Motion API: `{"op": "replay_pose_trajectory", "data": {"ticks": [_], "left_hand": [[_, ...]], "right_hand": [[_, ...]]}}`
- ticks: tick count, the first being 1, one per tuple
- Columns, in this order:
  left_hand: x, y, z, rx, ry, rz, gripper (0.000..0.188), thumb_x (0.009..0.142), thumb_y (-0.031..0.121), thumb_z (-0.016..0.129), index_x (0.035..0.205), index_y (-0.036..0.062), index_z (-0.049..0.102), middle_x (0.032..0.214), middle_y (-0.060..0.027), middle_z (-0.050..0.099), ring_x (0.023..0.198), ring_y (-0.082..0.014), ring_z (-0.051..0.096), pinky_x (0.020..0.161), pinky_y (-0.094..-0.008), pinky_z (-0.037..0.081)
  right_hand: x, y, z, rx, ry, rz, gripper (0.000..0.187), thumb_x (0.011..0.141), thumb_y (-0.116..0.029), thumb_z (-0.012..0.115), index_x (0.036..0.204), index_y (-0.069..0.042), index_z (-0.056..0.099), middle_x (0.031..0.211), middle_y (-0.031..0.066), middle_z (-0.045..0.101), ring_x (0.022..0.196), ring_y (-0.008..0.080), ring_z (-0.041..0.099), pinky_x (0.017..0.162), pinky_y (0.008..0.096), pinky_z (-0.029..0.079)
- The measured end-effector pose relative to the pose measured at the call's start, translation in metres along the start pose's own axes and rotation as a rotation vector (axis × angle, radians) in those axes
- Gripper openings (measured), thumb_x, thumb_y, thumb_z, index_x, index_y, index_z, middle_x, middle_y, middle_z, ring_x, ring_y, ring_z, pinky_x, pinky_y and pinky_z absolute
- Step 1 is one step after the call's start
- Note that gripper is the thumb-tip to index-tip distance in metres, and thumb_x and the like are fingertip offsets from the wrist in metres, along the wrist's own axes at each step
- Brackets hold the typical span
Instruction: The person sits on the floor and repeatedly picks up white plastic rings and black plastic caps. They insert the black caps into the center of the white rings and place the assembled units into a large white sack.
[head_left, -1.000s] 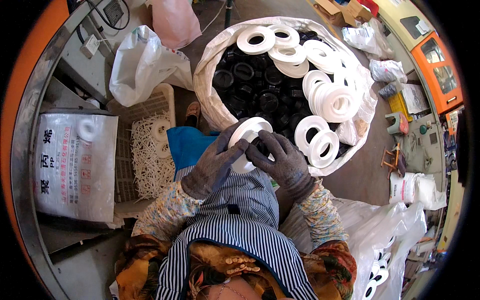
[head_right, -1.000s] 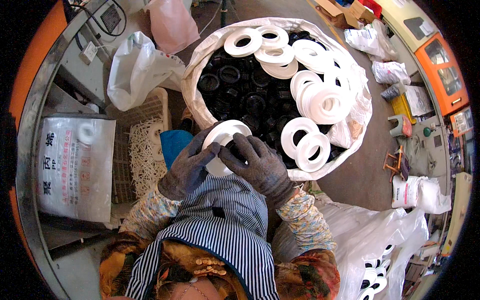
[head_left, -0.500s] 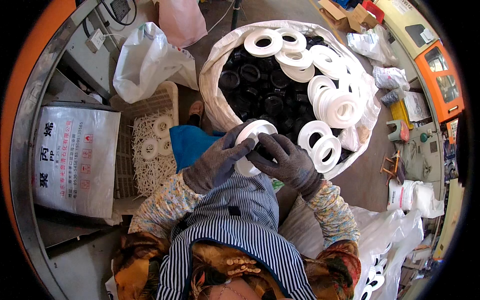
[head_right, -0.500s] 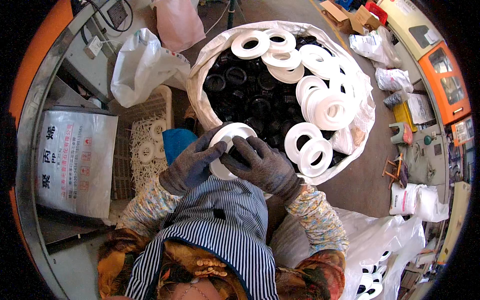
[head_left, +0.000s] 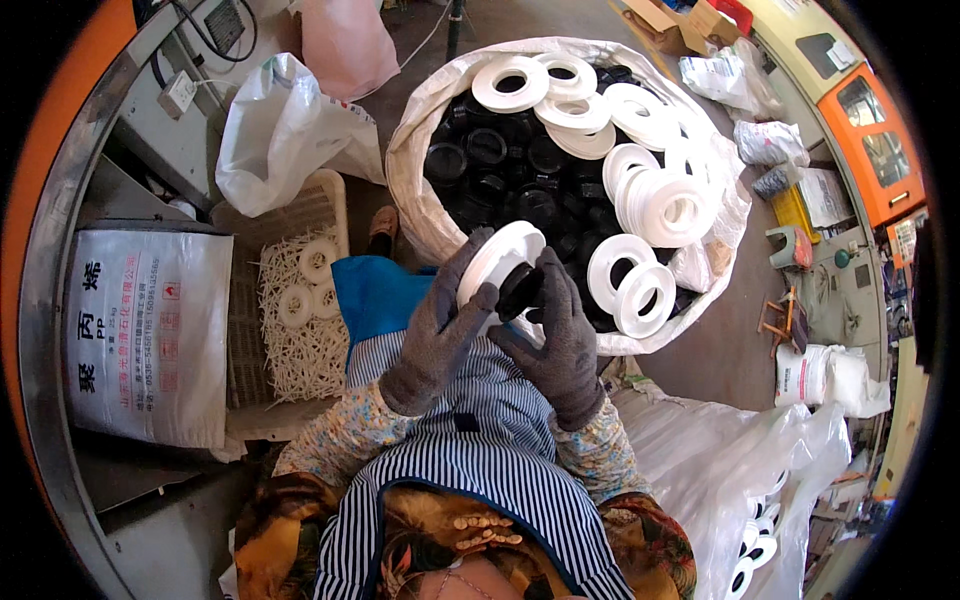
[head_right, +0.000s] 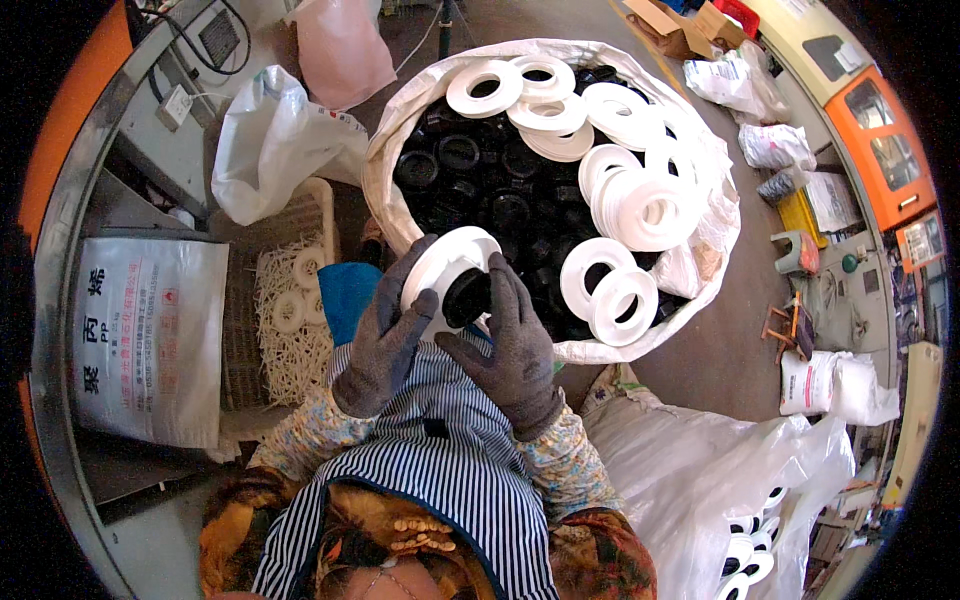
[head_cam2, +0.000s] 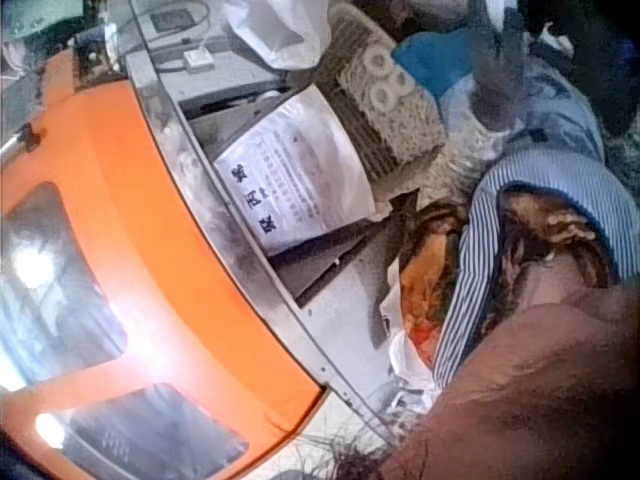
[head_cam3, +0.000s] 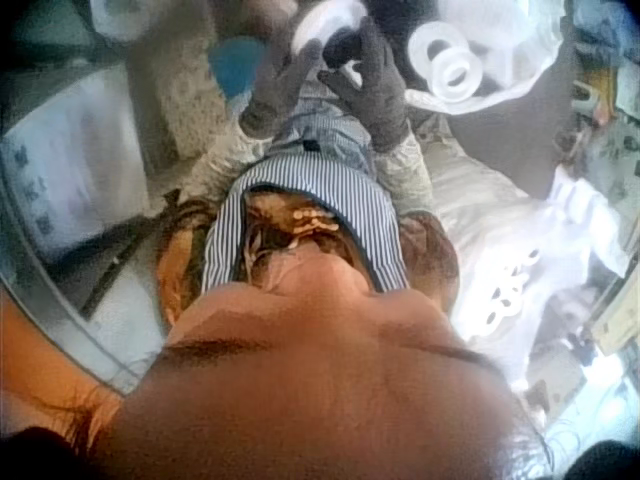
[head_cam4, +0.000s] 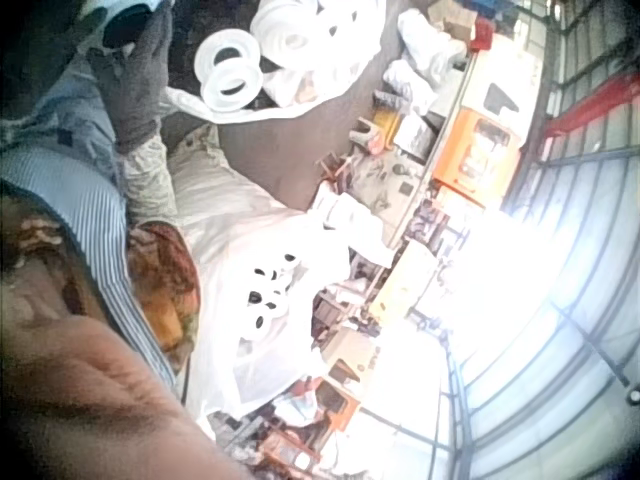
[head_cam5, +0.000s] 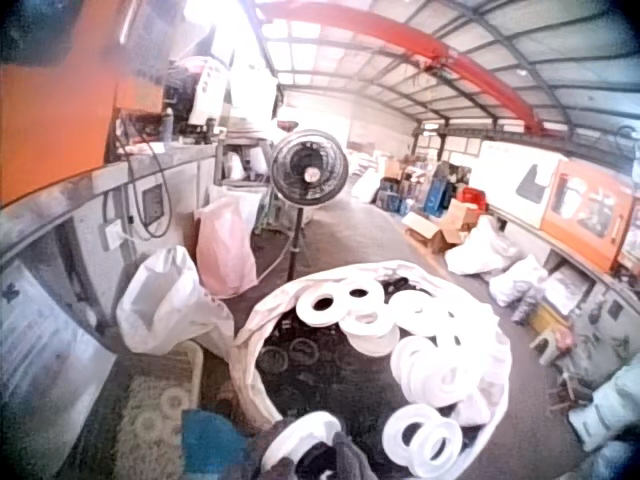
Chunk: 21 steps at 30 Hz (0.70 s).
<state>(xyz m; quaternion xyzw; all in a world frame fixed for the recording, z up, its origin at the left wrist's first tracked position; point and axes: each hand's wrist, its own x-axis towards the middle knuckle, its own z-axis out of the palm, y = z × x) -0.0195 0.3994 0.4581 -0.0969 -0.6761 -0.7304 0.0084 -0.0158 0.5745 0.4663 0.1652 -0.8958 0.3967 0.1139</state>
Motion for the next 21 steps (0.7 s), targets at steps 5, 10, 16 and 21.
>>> {"op": "replay_pose_trajectory", "data": {"ticks": [5,10,16,21], "left_hand": [[-0.005,0.001,0.001,-0.014,-0.048,0.004,0.070,0.101,0.038,0.059,0.157,0.0081,0.028,0.148,-0.0240,0.044,0.134,-0.0331,0.050,0.111,-0.0440,0.043],[-0.008,0.004,-0.005,-0.030,-0.086,-0.071,0.069,0.102,0.037,0.057,0.157,0.0066,0.027,0.148,-0.0247,0.044,0.137,-0.0335,0.046,0.113,-0.0433,0.042],[-0.010,0.008,-0.020,-0.008,-0.191,-0.004,0.066,0.104,0.033,0.055,0.156,0.0052,0.027,0.147,-0.0245,0.044,0.138,-0.0307,0.046,0.113,-0.0416,0.042],[-0.014,-0.012,-0.026,0.212,-0.194,0.270,0.064,0.095,-0.002,0.060,0.151,0.0207,0.040,0.152,-0.0263,0.038,0.134,-0.0465,0.048,0.105,-0.0507,0.049]], "right_hand": [[0.003,0.003,0.006,-0.126,0.031,-0.134,0.084,0.077,-0.021,0.080,0.146,0.003,0.039,0.138,0.0293,0.050,0.119,0.0446,0.060,0.091,0.0444,0.057],[0.003,0.003,0.006,-0.244,0.002,-0.264,0.075,0.073,-0.015,0.078,0.140,-0.003,0.049,0.138,0.0239,0.053,0.118,0.0413,0.061,0.092,0.0440,0.058],[0.007,0.004,-0.001,-0.474,-0.064,-0.493,0.058,0.078,-0.014,0.073,0.133,-0.010,0.056,0.136,0.0194,0.055,0.114,0.0381,0.062,0.084,0.0426,0.061],[0.006,0.006,-0.010,-0.595,-0.119,-0.661,0.058,0.079,-0.017,0.073,0.134,-0.011,0.055,0.140,0.0203,0.051,0.120,0.0404,0.058,0.092,0.0464,0.058]]}}
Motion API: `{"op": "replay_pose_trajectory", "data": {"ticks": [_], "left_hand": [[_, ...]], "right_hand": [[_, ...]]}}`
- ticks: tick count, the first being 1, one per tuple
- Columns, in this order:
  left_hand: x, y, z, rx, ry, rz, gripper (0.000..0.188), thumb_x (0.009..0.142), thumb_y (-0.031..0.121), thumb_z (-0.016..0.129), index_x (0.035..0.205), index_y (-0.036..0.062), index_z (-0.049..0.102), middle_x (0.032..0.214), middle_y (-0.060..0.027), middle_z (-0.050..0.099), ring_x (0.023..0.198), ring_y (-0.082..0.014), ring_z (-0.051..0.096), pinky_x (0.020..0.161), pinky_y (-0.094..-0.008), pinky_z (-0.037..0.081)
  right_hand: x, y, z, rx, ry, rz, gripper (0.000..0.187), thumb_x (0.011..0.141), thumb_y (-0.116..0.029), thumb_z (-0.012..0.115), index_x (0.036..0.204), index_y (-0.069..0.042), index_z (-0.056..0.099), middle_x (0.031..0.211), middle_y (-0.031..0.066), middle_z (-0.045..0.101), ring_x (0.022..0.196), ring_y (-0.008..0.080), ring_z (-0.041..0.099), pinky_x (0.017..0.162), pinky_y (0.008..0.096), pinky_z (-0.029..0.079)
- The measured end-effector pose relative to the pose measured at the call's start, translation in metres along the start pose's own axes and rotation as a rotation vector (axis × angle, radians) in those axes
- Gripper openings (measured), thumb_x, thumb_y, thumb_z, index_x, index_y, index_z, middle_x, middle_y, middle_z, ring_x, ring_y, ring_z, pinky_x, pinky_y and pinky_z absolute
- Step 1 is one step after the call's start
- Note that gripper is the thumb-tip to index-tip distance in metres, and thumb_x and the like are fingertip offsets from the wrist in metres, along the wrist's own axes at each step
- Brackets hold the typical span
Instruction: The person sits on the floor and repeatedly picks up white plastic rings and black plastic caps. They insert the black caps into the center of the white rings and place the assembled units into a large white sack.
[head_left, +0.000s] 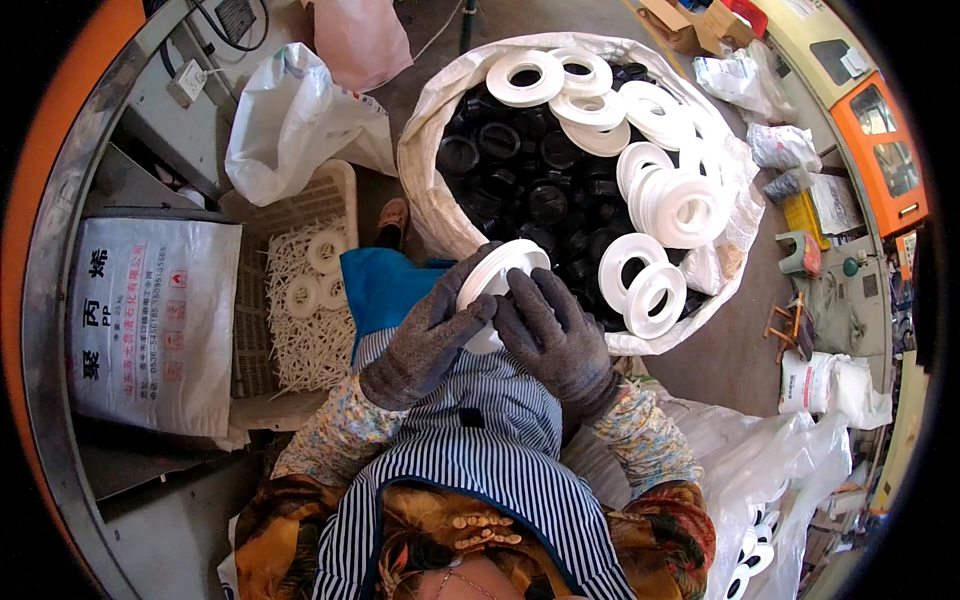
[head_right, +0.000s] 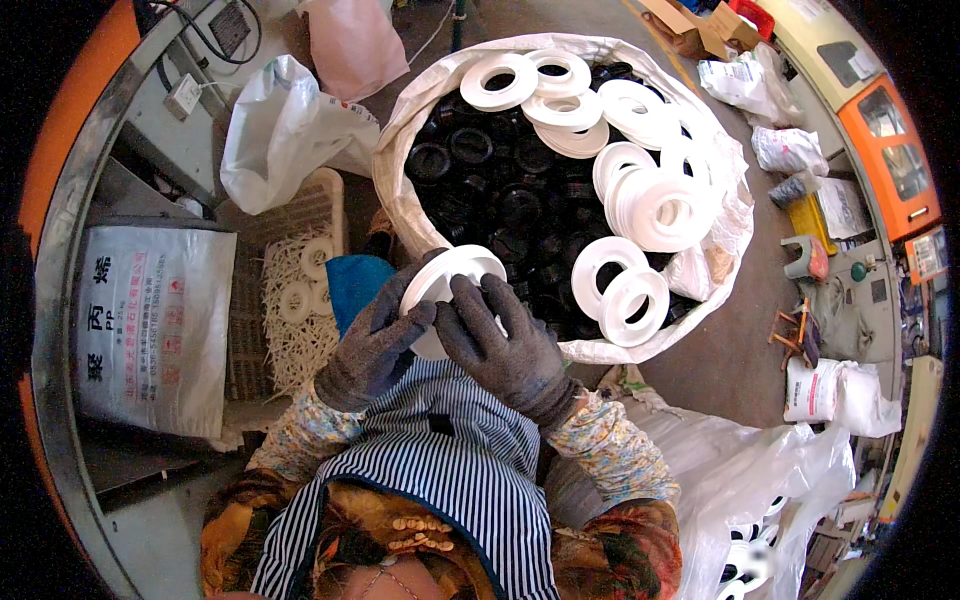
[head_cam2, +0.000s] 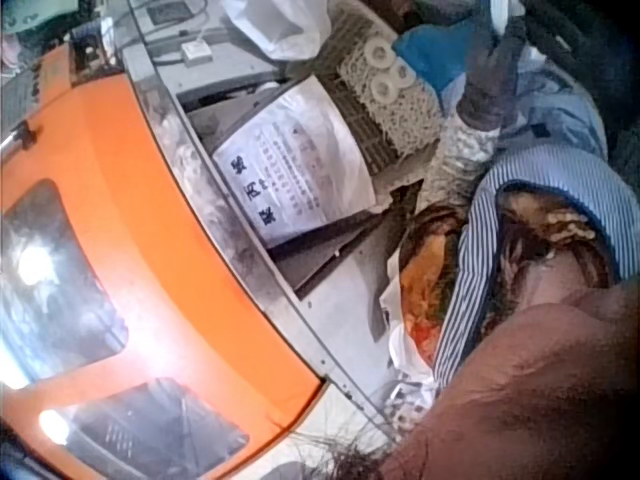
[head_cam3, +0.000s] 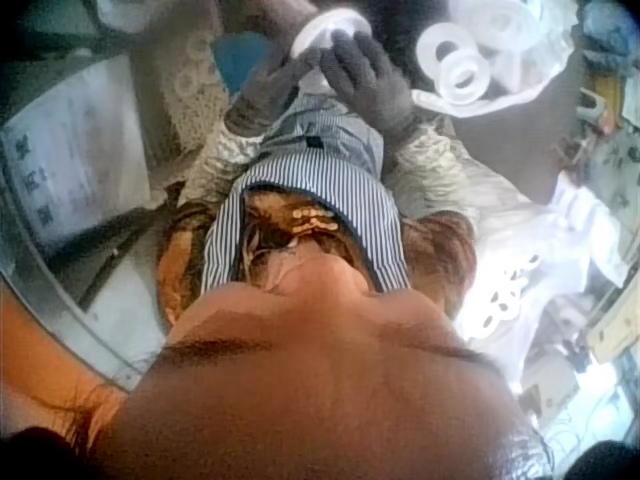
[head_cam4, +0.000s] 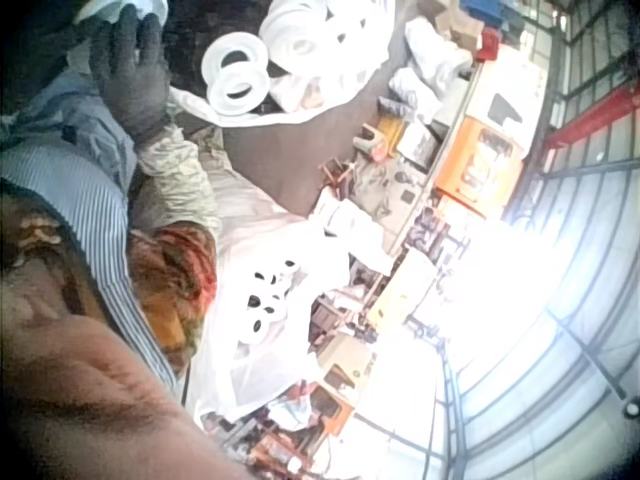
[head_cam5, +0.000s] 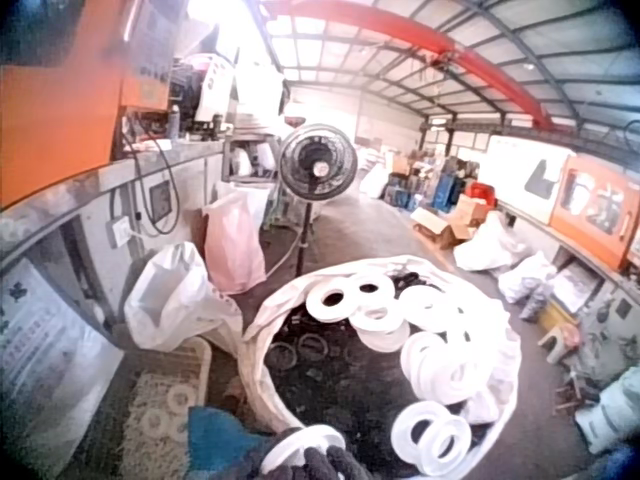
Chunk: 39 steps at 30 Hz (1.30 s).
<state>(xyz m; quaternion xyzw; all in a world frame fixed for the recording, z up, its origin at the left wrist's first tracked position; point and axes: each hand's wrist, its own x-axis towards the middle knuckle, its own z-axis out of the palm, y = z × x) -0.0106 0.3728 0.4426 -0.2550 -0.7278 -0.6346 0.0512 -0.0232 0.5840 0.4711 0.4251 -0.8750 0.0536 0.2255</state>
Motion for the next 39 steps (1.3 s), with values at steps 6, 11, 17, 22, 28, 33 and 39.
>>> {"op": "replay_pose_trajectory", "data": {"ticks": [6,11,17,22,28,33,39], "left_hand": [[0.004,0.004,0.018,0.046,0.158,-0.089,0.057,0.104,0.022,0.052,0.154,0.0082,0.030,0.152,-0.0254,0.037,0.137,-0.0388,0.046,0.111,-0.0479,0.045],[0.001,0.018,0.026,-0.174,0.127,-0.113,0.080,0.096,0.030,0.068,0.157,0.0052,0.023,0.155,-0.0257,0.033,0.142,-0.0383,0.040,0.114,-0.0510,0.036],[-0.005,0.025,0.018,-0.362,-0.019,-0.419,0.097,0.090,0.033,0.075,0.159,0.0038,0.014,0.159,-0.0246,0.026,0.148,-0.0381,0.028,0.120,-0.0504,0.027],[-0.004,0.040,0.013,-0.376,-0.062,-0.487,0.095,0.091,0.030,0.074,0.159,0.0032,0.013,0.159,-0.0246,0.027,0.149,-0.0369,0.027,0.120,-0.0495,0.027],[0.000,0.040,0.003,-0.340,-0.063,-0.443,0.075,0.089,0.020,0.078,0.150,0.0001,0.037,0.135,-0.0175,0.058,0.122,-0.0247,0.059,0.102,-0.0386,0.049],[0.006,0.027,0.013,-0.258,-0.117,-0.270,0.094,0.090,0.028,0.076,0.159,0.0044,0.016,0.155,-0.0232,0.036,0.144,-0.0342,0.038,0.118,-0.0477,0.033],[0.008,0.019,0.020,-0.487,0.073,-0.570,0.082,0.094,0.028,0.071,0.157,0.0036,0.024,0.147,-0.0214,0.044,0.129,-0.0271,0.054,0.105,-0.0408,0.049]], "right_hand": [[0.001,-0.010,-0.023,0.348,0.099,0.475,0.092,0.077,-0.033,0.083,0.150,0.000,0.036,0.144,0.0315,0.044,0.129,0.0483,0.050,0.101,0.0519,0.049],[0.006,-0.016,-0.007,0.680,0.072,0.663,0.094,0.075,-0.027,0.084,0.149,0.004,0.033,0.134,0.0314,0.052,0.118,0.0472,0.059,0.095,0.0486,0.054],[-0.003,-0.017,-0.009,0.644,0.053,0.460,0.092,0.072,-0.021,0.083,0.148,0.001,0.036,0.137,0.0294,0.050,0.122,0.0471,0.056,0.100,0.0509,0.051],[-0.003,-0.013,-0.015,0.532,0.014,0.350,0.085,0.073,-0.021,0.082,0.145,0.002,0.041,0.136,0.0296,0.051,0.117,0.0464,0.060,0.095,0.0491,0.055],[-0.007,-0.008,-0.019,0.269,-0.042,0.156,0.080,0.077,-0.024,0.080,0.144,-0.001,0.043,0.133,0.0291,0.053,0.107,0.0449,0.065,0.091,0.0485,0.056],[-0.005,-0.006,-0.021,0.673,0.041,0.496,0.069,0.086,-0.031,0.073,0.141,0.001,0.047,0.119,0.0266,0.063,0.097,0.0351,0.070,0.077,0.0402,0.060],[-0.028,-0.007,-0.005,1.328,0.135,1.023,0.048,0.097,-0.023,0.058,0.135,0.006,0.052,0.083,0.0173,0.070,0.060,0.0199,0.067,0.059,0.0319,0.054]]}}
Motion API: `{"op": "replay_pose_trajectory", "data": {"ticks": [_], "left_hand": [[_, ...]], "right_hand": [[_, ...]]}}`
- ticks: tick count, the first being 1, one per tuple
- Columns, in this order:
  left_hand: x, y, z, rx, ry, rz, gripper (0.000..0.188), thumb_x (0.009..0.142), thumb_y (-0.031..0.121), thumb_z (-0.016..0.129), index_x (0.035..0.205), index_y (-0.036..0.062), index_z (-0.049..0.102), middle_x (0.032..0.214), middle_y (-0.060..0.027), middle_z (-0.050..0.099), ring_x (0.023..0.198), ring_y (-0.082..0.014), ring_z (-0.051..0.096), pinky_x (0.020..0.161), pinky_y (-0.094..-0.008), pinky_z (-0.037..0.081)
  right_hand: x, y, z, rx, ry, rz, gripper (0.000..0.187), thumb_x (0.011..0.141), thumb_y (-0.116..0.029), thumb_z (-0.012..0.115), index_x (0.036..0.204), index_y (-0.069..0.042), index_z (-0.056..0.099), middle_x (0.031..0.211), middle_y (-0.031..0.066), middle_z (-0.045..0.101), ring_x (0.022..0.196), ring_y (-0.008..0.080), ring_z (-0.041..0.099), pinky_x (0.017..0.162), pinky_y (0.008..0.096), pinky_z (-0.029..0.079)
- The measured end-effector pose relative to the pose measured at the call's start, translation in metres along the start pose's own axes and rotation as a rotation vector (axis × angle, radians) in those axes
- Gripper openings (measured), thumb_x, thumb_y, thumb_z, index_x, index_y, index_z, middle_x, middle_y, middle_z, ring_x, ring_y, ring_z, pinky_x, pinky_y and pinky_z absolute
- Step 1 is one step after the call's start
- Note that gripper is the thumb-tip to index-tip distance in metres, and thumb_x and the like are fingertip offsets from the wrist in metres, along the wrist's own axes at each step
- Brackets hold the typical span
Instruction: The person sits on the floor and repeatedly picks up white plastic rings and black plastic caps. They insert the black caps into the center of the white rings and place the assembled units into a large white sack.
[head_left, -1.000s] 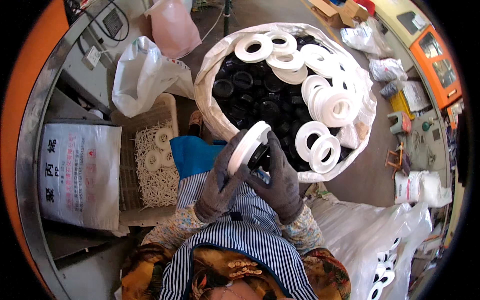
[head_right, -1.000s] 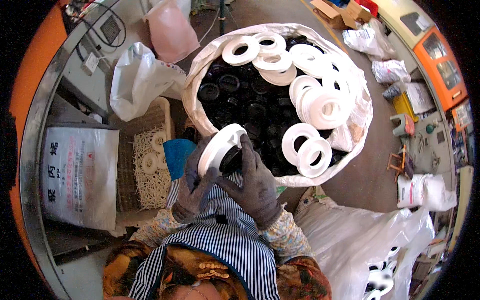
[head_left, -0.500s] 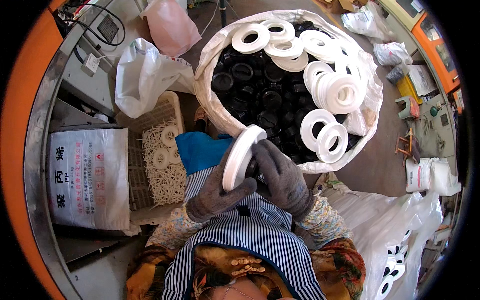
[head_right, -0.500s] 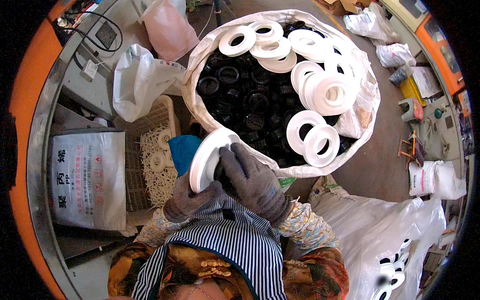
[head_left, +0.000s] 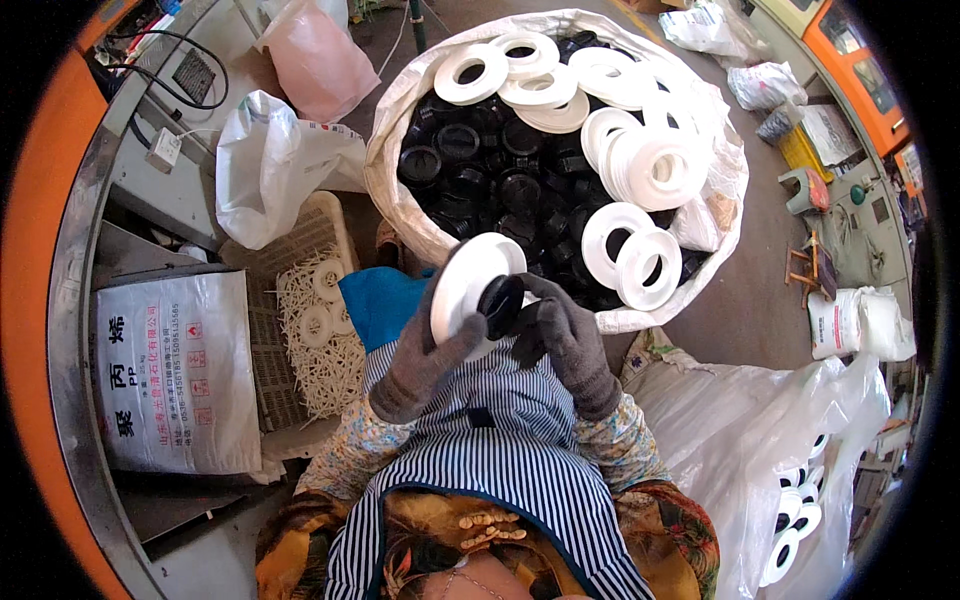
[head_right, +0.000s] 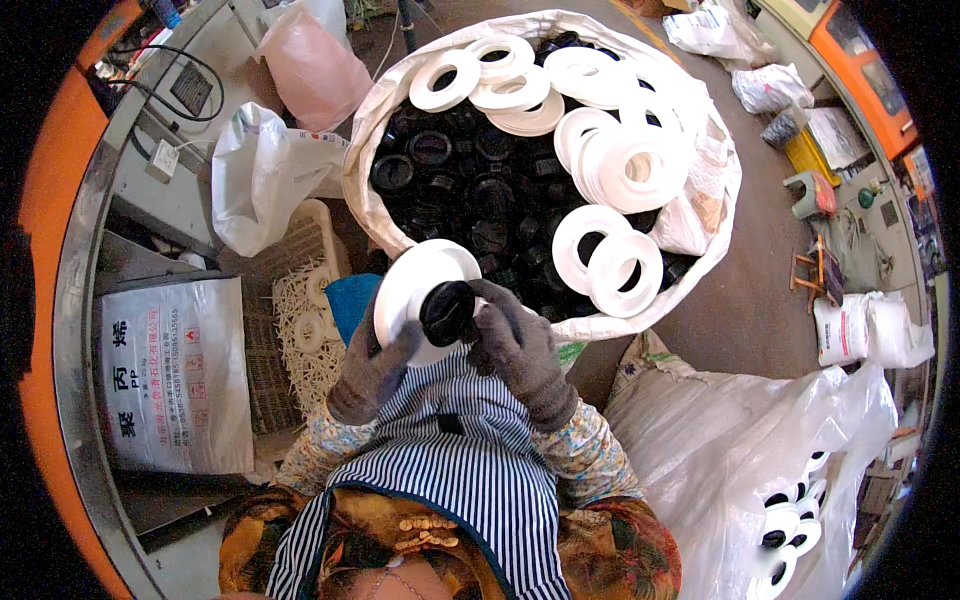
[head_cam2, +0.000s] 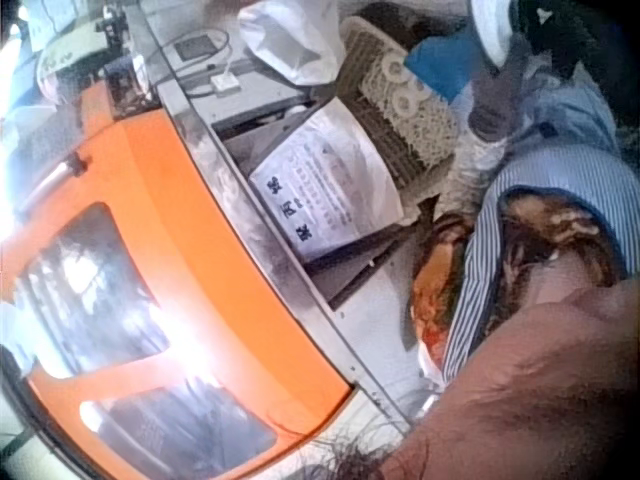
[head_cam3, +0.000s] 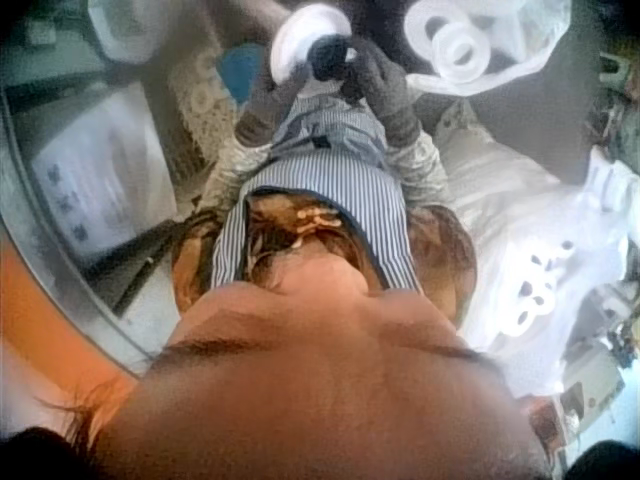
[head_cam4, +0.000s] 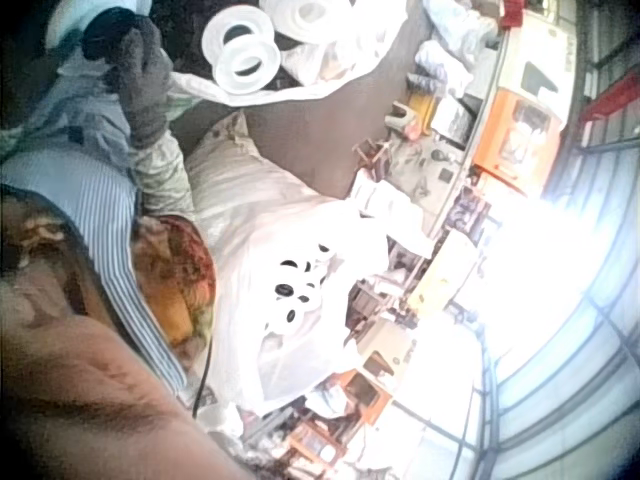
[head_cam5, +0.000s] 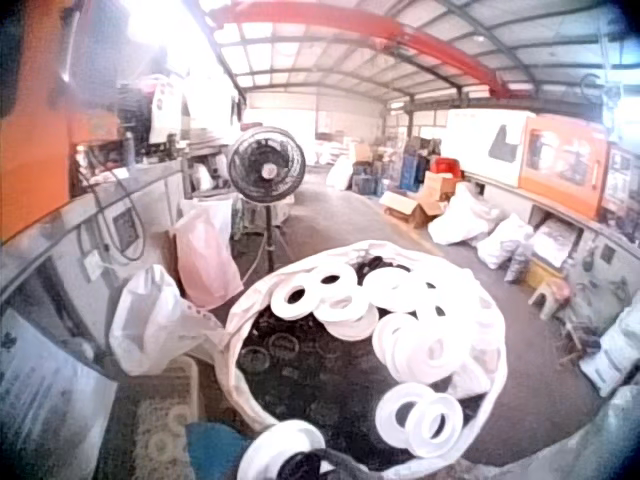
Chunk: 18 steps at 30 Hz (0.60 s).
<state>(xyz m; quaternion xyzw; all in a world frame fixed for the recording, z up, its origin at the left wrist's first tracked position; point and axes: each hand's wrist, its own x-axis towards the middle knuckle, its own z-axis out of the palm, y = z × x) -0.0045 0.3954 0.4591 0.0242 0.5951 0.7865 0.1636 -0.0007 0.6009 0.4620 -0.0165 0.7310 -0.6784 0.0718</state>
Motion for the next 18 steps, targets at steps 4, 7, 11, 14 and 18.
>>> {"op": "replay_pose_trajectory", "data": {"ticks": [4,7,11,14,18], "left_hand": [[0.008,-0.030,-0.024,0.656,-0.054,0.523,0.063,0.095,0.006,0.065,0.151,0.0091,0.036,0.136,-0.0248,0.054,0.123,-0.0345,0.060,0.099,-0.0413,0.054],[0.014,-0.038,-0.024,0.763,-0.020,0.715,0.057,0.099,0.009,0.062,0.149,0.0051,0.035,0.138,-0.0233,0.054,0.124,-0.0308,0.059,0.103,-0.0402,0.051],[0.020,-0.047,-0.020,0.486,-0.076,0.591,0.051,0.101,0.012,0.059,0.146,0.0004,0.037,0.137,-0.0205,0.056,0.129,-0.0288,0.056,0.111,-0.0414,0.046],[0.019,-0.018,-0.006,-0.348,-0.380,0.220,0.043,0.104,0.016,0.054,0.141,-0.0007,0.042,0.136,-0.0189,0.058,0.130,-0.0291,0.055,0.112,-0.0420,0.044],[0.017,-0.016,0.002,-0.737,-0.370,0.049,0.048,0.108,0.036,0.042,0.138,-0.0013,0.047,0.136,-0.0192,0.058,0.129,-0.0287,0.056,0.112,-0.0432,0.045]], "right_hand": [[-0.012,0.010,-0.004,-0.327,0.137,-0.212,0.049,0.093,-0.016,0.067,0.136,0.002,0.053,0.107,0.0183,0.069,0.084,0.0244,0.072,0.070,0.0328,0.058],[-0.014,0.004,-0.002,-0.345,0.068,-0.270,0.052,0.090,-0.013,0.070,0.137,0.000,0.052,0.136,0.0229,0.055,0.112,0.0313,0.066,0.085,0.0399,0.059],[-0.013,0.011,-0.008,-0.403,0.123,-0.416,0.053,0.089,-0.013,0.070,0.137,-0.001,0.052,0.135,0.0204,0.057,0.121,0.0334,0.060,0.094,0.0423,0.055],[-0.013,0.011,-0.011,-0.364,0.123,-0.397,0.051,0.090,-0.014,0.070,0.136,-0.001,0.053,0.135,0.0204,0.057,0.120,0.0332,0.060,0.094,0.0414,0.054],[-0.018,0.012,-0.009,-0.373,0.172,-0.490,0.049,0.090,-0.015,0.070,0.134,-0.001,0.055,0.134,0.0199,0.058,0.121,0.0334,0.059,0.096,0.0407,0.052]]}}
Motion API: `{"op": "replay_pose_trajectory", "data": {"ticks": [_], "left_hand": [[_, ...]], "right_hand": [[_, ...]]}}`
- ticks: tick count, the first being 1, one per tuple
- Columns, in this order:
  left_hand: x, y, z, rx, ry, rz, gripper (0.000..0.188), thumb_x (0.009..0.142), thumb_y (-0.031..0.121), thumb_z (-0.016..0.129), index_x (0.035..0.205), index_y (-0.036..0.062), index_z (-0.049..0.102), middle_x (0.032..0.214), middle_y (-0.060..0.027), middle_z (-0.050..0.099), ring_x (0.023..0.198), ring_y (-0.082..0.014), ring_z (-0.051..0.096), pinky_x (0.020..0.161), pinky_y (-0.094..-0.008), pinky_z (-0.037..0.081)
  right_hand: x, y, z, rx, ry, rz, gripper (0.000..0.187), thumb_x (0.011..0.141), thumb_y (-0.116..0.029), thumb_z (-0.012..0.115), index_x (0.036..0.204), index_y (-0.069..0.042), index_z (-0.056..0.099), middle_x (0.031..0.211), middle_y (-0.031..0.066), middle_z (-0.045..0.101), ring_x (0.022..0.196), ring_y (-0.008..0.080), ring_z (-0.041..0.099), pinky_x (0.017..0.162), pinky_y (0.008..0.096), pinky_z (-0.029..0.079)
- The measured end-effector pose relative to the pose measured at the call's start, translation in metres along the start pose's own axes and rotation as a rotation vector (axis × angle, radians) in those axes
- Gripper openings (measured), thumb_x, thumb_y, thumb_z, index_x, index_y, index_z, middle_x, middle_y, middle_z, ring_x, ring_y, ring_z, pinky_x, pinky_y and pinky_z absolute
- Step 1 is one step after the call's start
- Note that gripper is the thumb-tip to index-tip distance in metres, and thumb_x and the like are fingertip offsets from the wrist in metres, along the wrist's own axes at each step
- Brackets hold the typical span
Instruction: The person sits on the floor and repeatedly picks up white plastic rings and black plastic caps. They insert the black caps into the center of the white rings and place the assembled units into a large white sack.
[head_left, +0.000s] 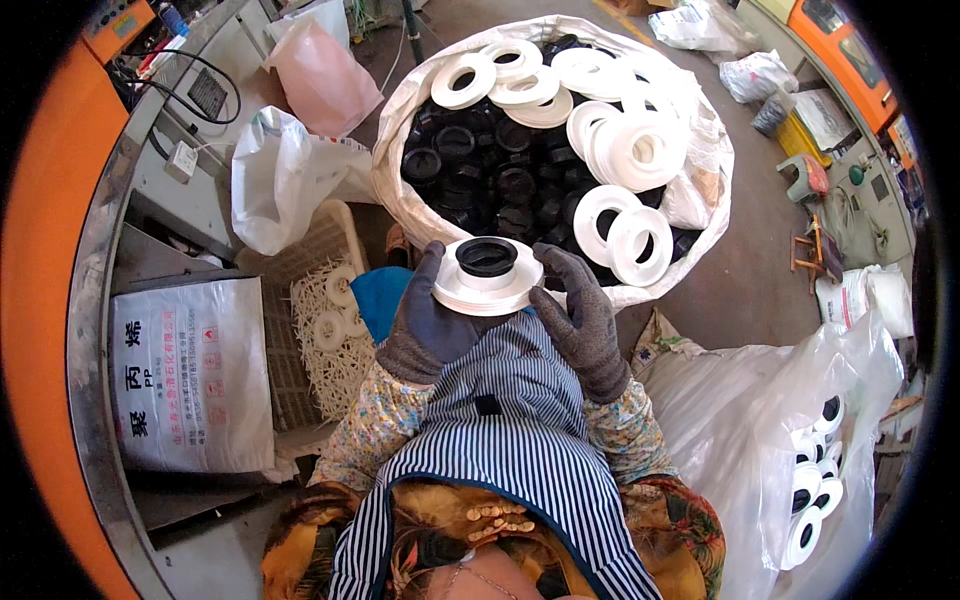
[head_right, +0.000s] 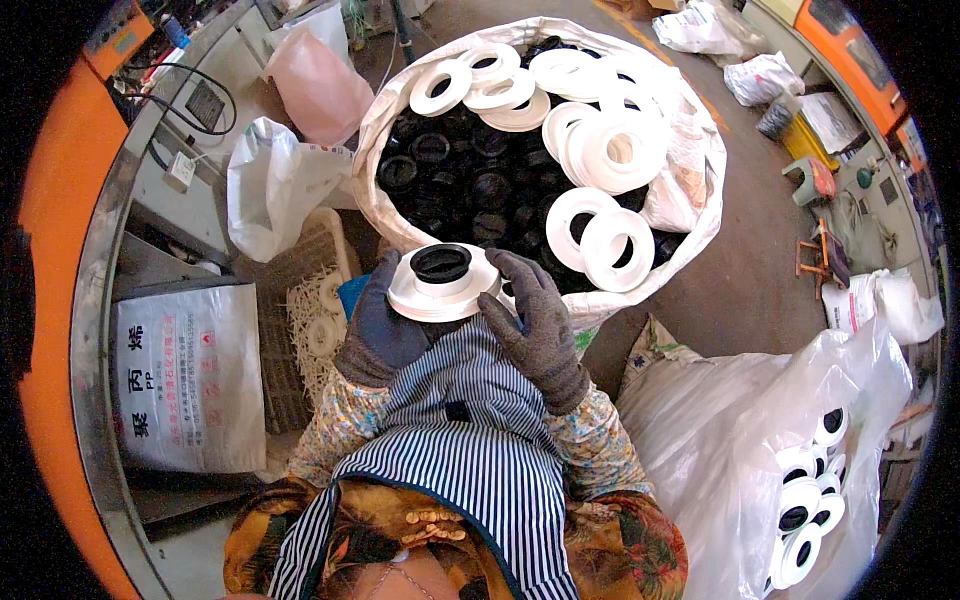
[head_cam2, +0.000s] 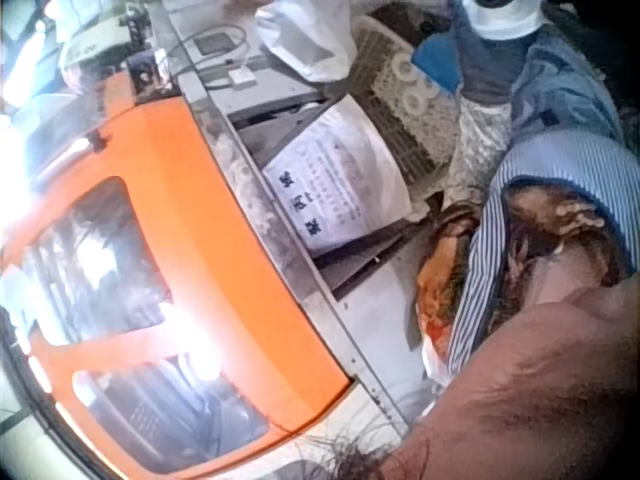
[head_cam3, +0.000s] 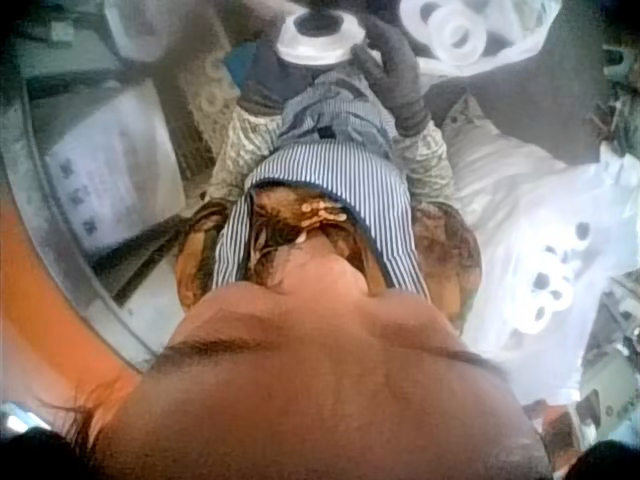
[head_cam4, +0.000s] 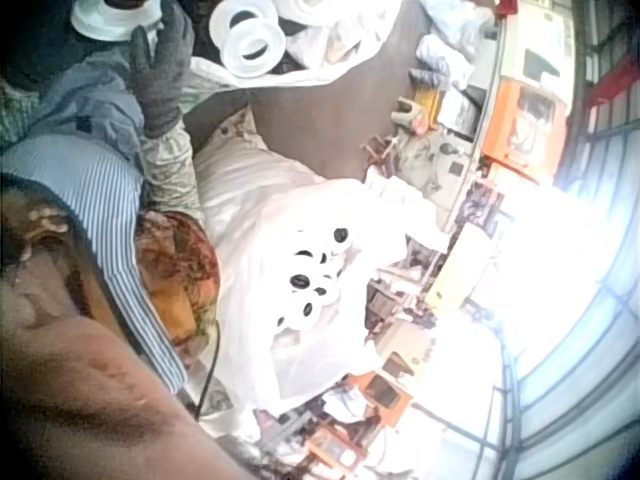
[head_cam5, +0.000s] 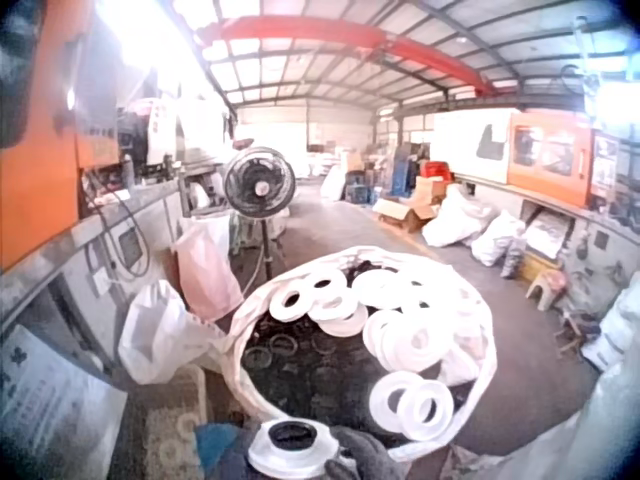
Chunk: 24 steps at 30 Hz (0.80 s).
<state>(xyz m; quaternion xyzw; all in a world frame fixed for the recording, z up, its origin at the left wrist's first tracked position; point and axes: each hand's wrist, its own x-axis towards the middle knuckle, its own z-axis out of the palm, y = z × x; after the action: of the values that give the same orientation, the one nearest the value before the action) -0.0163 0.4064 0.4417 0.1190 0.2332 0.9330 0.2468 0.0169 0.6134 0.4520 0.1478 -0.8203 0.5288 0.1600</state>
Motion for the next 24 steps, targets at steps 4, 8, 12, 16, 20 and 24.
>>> {"op": "replay_pose_trajectory", "data": {"ticks": [4,8,12,16,20,24], "left_hand": [[0.002,-0.009,0.015,0.483,-0.044,0.161,0.059,0.107,0.047,0.034,0.139,-0.0012,0.046,0.137,-0.0199,0.058,0.129,-0.0288,0.056,0.112,-0.0454,0.043],[-0.002,-0.021,0.019,0.431,0.207,-0.024,0.068,0.102,0.057,0.042,0.143,0.0025,0.042,0.136,-0.0184,0.057,0.127,-0.0294,0.056,0.110,-0.0468,0.044],[0.008,-0.041,0.013,0.138,0.353,-0.199,0.076,0.097,0.068,0.048,0.146,0.0095,0.043,0.134,-0.0126,0.058,0.124,-0.0279,0.057,0.104,-0.0447,0.047],[0.036,-0.070,0.008,0.898,0.159,0.024,0.046,0.101,0.034,0.059,0.138,0.0066,0.054,0.133,-0.0141,0.059,0.121,-0.0305,0.059,0.106,-0.0418,0.047],[0.089,-0.098,0.012,2.011,-0.492,0.498,0.049,0.085,0.015,0.069,0.133,0.0103,0.060,0.140,-0.0176,0.054,0.132,-0.0357,0.050,0.111,-0.0452,0.042],[0.133,-0.132,0.015,2.230,-0.408,0.705,0.058,0.087,0.034,0.068,0.137,0.0099,0.055,0.145,-0.0193,0.047,0.137,-0.0386,0.043,0.113,-0.0495,0.037]], "right_hand": [[-0.007,0.002,-0.011,0.023,-0.005,0.034,0.053,0.086,-0.019,0.075,0.135,-0.008,0.057,0.138,0.0202,0.055,0.123,0.0364,0.057,0.097,0.0413,0.051],[-0.033,0.038,0.000,-0.600,-0.085,-0.223,0.051,0.081,-0.023,0.078,0.126,-0.009,0.060,0.139,0.0207,0.054,0.113,0.0372,0.062,0.089,0.0436,0.055],[-0.056,0.050,-0.026,-0.319,0.219,0.326,0.029,0.091,-0.021,0.070,0.112,-0.003,0.064,0.096,0.0167,0.072,0.079,0.0307,0.072,0.074,0.0367,0.057],[-0.073,0.031,-0.105,0.812,0.575,0.214,0.042,0.096,-0.025,0.068,0.129,-0.001,0.057,0.116,0.0089,0.067,0.097,0.0178,0.067,0.085,0.0321,0.058],[-0.057,0.002,-0.126,1.335,0.268,-0.242,0.069,0.098,-0.033,0.063,0.156,-0.012,0.031,0.151,0.0190,0.045,0.118,0.0261,0.057,0.089,0.0371,0.056],[-0.060,0.064,-0.107,0.523,0.371,0.368,0.054,0.094,-0.025,0.069,0.139,-0.002,0.051,0.133,0.0179,0.057,0.107,0.0266,0.065,0.088,0.0397,0.057]]}}
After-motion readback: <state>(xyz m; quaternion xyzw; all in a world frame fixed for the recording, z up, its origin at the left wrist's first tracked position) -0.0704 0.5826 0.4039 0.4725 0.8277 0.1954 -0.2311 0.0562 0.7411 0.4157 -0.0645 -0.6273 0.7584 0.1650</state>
